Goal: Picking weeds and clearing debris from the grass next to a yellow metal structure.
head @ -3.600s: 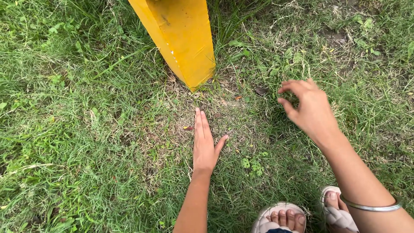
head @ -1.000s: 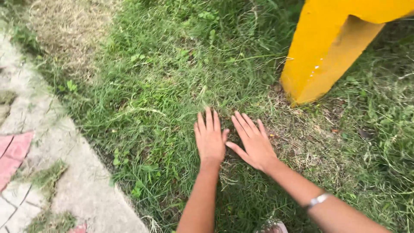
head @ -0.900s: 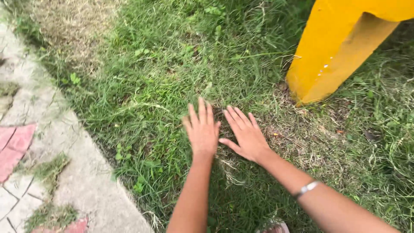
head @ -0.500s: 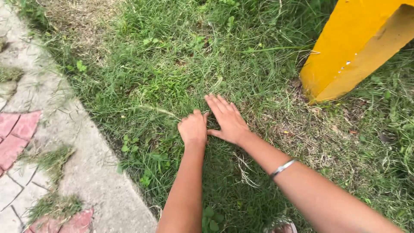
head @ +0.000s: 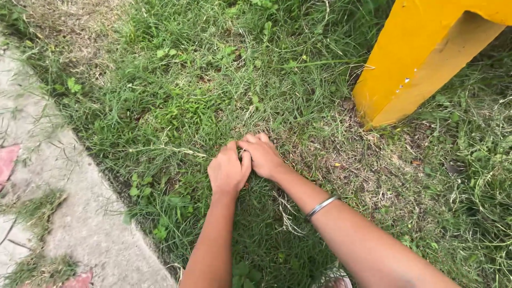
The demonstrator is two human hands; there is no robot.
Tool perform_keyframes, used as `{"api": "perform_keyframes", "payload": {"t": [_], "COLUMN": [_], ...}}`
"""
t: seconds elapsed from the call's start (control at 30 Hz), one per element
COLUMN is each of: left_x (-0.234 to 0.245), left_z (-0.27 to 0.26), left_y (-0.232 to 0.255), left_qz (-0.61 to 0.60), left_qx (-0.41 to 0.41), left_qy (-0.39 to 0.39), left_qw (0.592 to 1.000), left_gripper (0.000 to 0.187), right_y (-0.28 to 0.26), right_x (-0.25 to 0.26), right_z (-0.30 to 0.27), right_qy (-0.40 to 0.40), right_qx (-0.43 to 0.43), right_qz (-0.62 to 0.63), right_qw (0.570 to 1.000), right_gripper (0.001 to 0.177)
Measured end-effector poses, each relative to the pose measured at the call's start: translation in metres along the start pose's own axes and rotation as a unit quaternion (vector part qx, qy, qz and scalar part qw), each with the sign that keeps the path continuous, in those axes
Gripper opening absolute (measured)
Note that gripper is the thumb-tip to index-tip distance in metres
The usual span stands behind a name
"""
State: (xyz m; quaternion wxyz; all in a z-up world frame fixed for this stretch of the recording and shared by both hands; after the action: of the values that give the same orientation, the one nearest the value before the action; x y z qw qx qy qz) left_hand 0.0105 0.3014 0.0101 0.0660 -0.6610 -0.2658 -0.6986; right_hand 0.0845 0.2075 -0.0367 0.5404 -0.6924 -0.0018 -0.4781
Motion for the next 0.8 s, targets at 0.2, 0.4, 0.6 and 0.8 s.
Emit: {"api": "perform_keyframes", "payload": {"t": [0.2, 0.4, 0.6, 0.8], "left_x": [0.0, -0.003, 0.012, -0.021], "left_z": [-0.004, -0.003, -0.005, 0.012], "left_y": [0.001, -0.005, -0.009, -0.026], "left_qz": [-0.041, -0.047, -0.078, -0.072], "left_qx": [0.037, 0.089, 0.127, 0.118], "left_qy": [-0.015, -0.073, -0.121, -0.209], "left_qw": [0.998, 0.992, 0.981, 0.968], "left_gripper": [0.065, 0.058, 0.056, 0.071], "right_y": [-0.019, -0.035, -0.01, -0.022], "right_x": [0.013, 0.015, -0.018, -0.017], "right_z": [-0.005, 0.001, 0.009, -0.006], "right_qy": [-0.033, -0.108, -0.043, -0.081], "right_qx": [-0.054, -0.124, -0.075, -0.161], "right_qz": [-0.063, -0.072, -0.069, 0.014], "right_qw": [0.996, 0.984, 0.994, 0.984], "right_gripper": [0.029, 0.023, 0.025, 0.036]}}
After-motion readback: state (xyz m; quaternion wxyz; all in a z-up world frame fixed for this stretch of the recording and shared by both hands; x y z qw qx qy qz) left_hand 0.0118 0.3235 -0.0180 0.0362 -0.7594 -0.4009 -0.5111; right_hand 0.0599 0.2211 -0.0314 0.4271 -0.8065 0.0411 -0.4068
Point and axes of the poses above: each hand's wrist, its own z-axis towards the middle knuckle, its own x-axis out of the back of the hand, y = z × x, the point moved 4 cm from there along z, towards the middle knuckle, and after that the axes turned 6 degrees about z, right-handed, at the moved point
